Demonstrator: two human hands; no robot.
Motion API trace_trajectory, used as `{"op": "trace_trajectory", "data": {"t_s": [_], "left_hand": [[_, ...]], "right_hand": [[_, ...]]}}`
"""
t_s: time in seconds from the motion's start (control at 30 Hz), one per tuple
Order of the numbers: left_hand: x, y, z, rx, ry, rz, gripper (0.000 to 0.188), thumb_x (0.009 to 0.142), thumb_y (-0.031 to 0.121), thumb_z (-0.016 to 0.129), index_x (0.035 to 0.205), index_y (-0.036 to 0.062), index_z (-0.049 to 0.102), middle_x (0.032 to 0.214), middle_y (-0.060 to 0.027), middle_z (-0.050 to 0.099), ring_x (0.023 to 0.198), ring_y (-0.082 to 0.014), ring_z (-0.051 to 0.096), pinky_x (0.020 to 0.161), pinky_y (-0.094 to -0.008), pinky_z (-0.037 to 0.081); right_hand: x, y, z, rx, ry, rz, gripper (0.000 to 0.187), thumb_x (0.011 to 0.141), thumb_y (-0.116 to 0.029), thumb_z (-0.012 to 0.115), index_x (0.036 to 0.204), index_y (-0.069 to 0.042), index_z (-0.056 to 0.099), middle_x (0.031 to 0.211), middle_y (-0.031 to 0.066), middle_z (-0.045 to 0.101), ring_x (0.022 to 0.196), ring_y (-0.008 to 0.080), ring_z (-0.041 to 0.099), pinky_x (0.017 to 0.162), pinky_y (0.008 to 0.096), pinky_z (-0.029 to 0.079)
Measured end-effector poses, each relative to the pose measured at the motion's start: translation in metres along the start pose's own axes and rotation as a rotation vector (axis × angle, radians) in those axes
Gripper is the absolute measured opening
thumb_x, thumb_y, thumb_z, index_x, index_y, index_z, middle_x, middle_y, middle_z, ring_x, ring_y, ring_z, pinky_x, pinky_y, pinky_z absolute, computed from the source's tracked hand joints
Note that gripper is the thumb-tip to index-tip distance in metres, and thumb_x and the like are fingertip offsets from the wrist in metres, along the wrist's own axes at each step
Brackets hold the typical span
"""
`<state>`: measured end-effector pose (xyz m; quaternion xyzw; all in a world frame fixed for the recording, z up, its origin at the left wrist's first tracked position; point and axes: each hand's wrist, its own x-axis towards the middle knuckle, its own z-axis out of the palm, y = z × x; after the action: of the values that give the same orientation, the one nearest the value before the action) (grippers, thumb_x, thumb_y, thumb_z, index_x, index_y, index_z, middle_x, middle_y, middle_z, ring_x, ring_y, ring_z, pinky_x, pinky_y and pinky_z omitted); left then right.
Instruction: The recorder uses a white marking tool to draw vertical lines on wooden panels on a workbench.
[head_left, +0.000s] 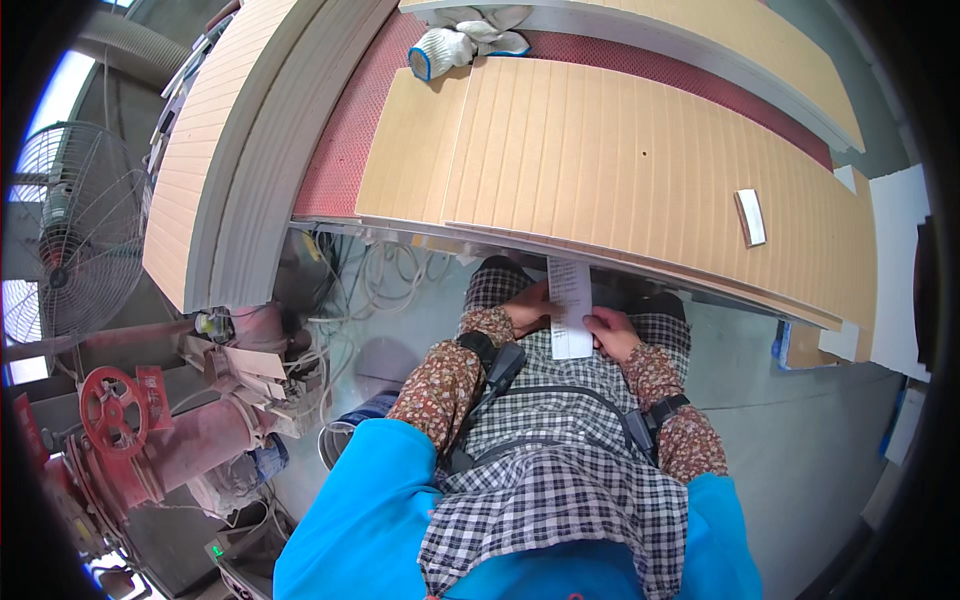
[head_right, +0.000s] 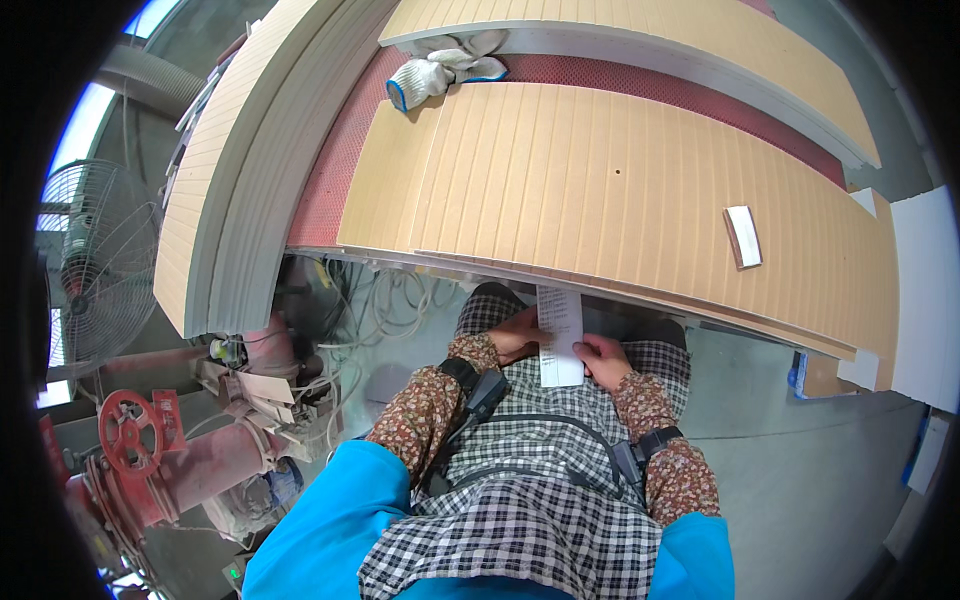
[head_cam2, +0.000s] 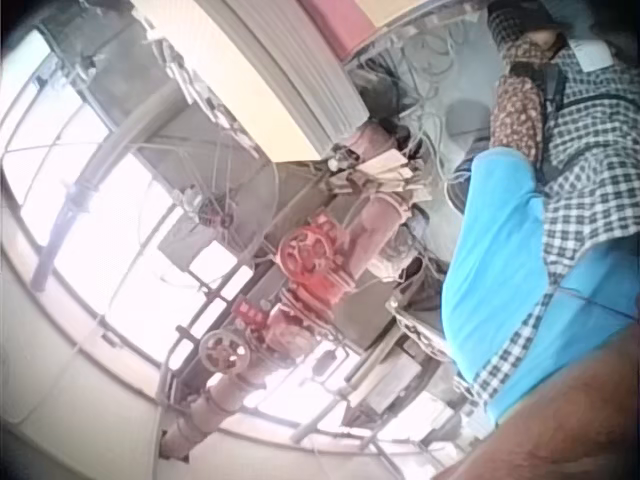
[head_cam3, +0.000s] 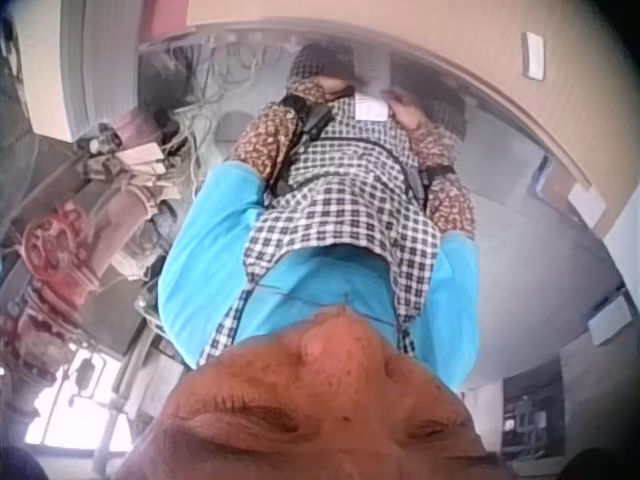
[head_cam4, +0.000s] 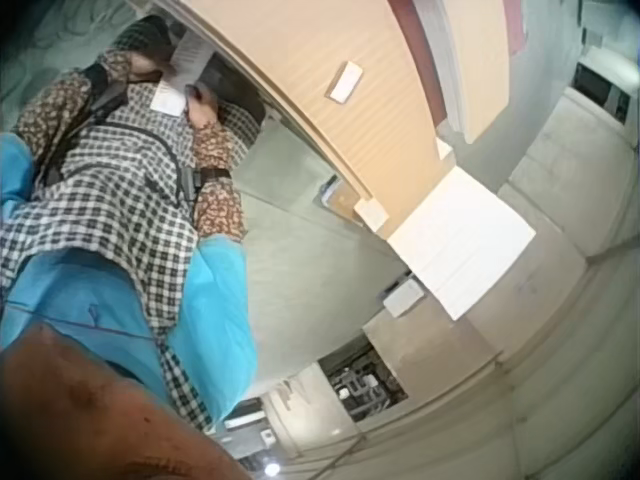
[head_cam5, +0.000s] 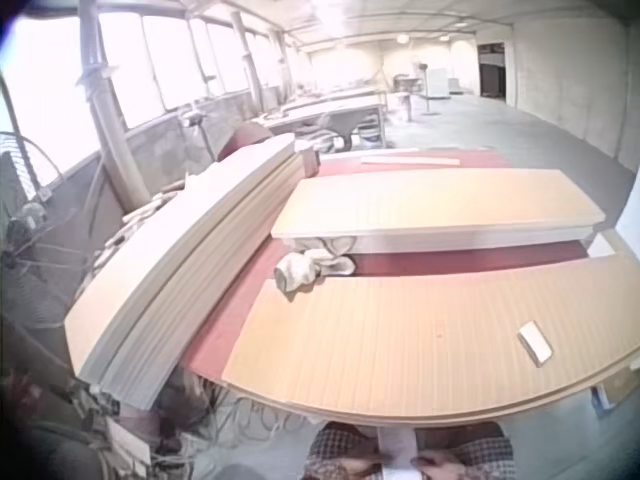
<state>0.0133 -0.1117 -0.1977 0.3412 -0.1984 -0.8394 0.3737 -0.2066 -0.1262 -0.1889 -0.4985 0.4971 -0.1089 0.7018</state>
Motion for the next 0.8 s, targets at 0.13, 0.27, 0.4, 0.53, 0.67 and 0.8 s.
{"op": "trace_trajectory", "data": {"t_s": [0.13, 0.27, 0.4, 0.53, 0.67, 0.8], "left_hand": [[0.002, 0.002, 0.005, -0.004, 0.012, -0.004, 0.063, 0.076, -0.006, 0.062, 0.132, 0.0008, 0.034, 0.117, -0.0146, 0.054, 0.108, -0.0248, 0.056, 0.094, -0.0378, 0.048], [0.006, 0.001, 0.004, 0.031, 0.014, -0.012, 0.064, 0.075, -0.007, 0.062, 0.132, 0.0008, 0.034, 0.118, -0.0139, 0.054, 0.108, -0.0245, 0.056, 0.094, -0.0372, 0.048], [0.007, 0.001, 0.010, 0.040, 0.033, -0.022, 0.065, 0.075, -0.007, 0.062, 0.133, 0.0010, 0.033, 0.119, -0.0141, 0.053, 0.109, -0.0243, 0.055, 0.095, -0.0377, 0.047], [0.014, -0.006, 0.003, 0.028, 0.010, -0.004, 0.067, 0.074, -0.007, 0.063, 0.133, 0.0011, 0.033, 0.121, -0.0144, 0.052, 0.112, -0.0243, 0.054, 0.097, -0.0384, 0.046], [0.015, -0.006, 0.004, 0.044, 0.004, -0.010, 0.069, 0.073, -0.006, 0.064, 0.133, 0.0014, 0.032, 0.122, -0.0147, 0.051, 0.112, -0.0251, 0.054, 0.097, -0.0390, 0.045], [0.015, -0.006, 0.003, 0.036, 0.000, 0.009, 0.068, 0.073, -0.005, 0.064, 0.133, 0.0012, 0.032, 0.122, -0.0150, 0.051, 0.112, -0.0256, 0.054, 0.097, -0.0395, 0.045]], "right_hand": [[0.002, 0.007, -0.003, -0.006, -0.004, 0.007, 0.024, 0.091, -0.023, 0.057, 0.102, -0.003, 0.063, 0.065, -0.0019, 0.054, 0.051, 0.0042, 0.046, 0.042, 0.0208, 0.036], [-0.001, 0.002, -0.003, -0.008, 0.023, 0.061, 0.022, 0.091, -0.022, 0.057, 0.101, -0.003, 0.063, 0.067, -0.0019, 0.055, 0.053, 0.0041, 0.046, 0.043, 0.0207, 0.036], [-0.005, 0.007, -0.004, 0.023, 0.052, 0.047, 0.022, 0.090, -0.022, 0.059, 0.096, -0.001, 0.064, 0.068, -0.0011, 0.058, 0.053, 0.0046, 0.048, 0.043, 0.0211, 0.036], [-0.003, 0.010, -0.005, 0.027, 0.045, 0.050, 0.022, 0.090, -0.021, 0.059, 0.095, -0.001, 0.064, 0.067, -0.0012, 0.057, 0.053, 0.0046, 0.047, 0.043, 0.0213, 0.036], [-0.002, 0.016, -0.006, 0.038, 0.068, 0.045, 0.022, 0.090, -0.021, 0.059, 0.096, -0.001, 0.064, 0.066, -0.0009, 0.057, 0.052, 0.0045, 0.047, 0.042, 0.0217, 0.036], [-0.002, 0.014, -0.003, 0.037, 0.078, 0.034, 0.022, 0.090, -0.020, 0.059, 0.098, 0.000, 0.063, 0.066, -0.0008, 0.057, 0.052, 0.0047, 0.047, 0.042, 0.0218, 0.036]]}}
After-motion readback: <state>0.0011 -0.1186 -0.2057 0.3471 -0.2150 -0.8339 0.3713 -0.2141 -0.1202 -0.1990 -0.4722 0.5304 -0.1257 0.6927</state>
